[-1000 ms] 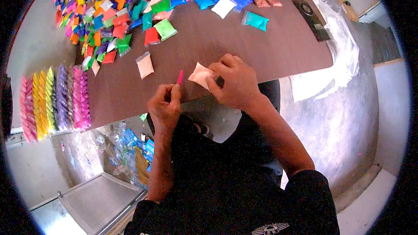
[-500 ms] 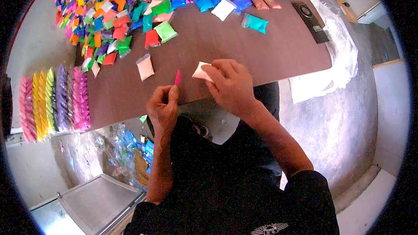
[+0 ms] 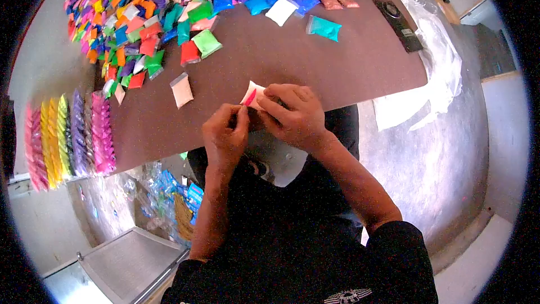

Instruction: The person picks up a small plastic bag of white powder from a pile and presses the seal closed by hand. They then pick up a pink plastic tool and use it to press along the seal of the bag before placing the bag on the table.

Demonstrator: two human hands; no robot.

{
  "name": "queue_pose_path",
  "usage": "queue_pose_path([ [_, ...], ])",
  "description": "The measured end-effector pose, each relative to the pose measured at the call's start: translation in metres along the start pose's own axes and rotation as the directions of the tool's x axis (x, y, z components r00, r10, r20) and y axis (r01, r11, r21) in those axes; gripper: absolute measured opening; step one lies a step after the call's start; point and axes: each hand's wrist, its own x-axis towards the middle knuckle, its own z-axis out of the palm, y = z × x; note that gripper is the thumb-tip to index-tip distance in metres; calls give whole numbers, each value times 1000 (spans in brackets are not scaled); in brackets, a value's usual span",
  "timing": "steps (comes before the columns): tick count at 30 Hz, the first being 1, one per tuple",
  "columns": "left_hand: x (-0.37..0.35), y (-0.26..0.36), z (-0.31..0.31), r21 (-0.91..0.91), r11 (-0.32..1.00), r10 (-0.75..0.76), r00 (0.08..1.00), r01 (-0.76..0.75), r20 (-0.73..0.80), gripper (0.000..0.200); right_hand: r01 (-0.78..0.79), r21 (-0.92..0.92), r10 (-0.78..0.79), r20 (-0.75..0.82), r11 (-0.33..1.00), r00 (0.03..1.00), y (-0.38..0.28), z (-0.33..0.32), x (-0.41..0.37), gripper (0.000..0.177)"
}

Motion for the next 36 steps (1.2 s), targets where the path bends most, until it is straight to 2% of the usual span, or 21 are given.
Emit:
queue_pose_path([
  [2,4,-7,-2,-22,996,-91,995,92,39,7,3,13,-3,-32,1000,999,-2,-1,2,31],
  [3,6,-7,-3,-22,996,-89,995,90,41,7,1,11,-1,-33,1000,999,-1,-1,2,31],
  [6,11,-9,-8,20,1000,-21,1000,21,11,7,-12,13,12,-10,1000,1000,-2,0,2,31],
  [8,15,-8,-9,113,994,4,1000,-5,14,6,-10,12,10,-33,1000,999,-1,1,0,29],
  [12,20,10,-7,53,998,14,1000,-14,-5,10,-9,9,9,-36,1000,999,-1,2,0,28],
  [14,21,19,-4,219,969,84,983,-119,164,12,18,25,-16,-78,1000,997,1,5,-1,27],
  [18,34,3,-4,200,974,78,984,-110,162,14,18,4,-18,-80,1000,997,0,2,1,26],
  [20,41,-2,-8,274,959,23,983,-74,184,15,1,23,1,-64,1000,998,-2,2,2,26],
  [23,43,0,-11,219,973,35,988,-68,151,16,-10,17,11,-54,1000,998,-2,2,0,28],
  [27,32,15,-5,208,972,71,979,-110,190,16,-1,21,2,-81,1000,997,-2,5,0,28],
  [29,28,13,-2,259,950,116,967,-175,229,15,-1,23,3,-94,1000,996,-2,6,0,24],
  [33,34,-1,-8,248,958,102,980,-143,171,15,-3,58,9,-103,998,995,0,4,-2,21],
  [36,34,1,-13,358,925,68,983,-126,171,16,-11,84,21,-119,996,993,1,7,-4,20],
])
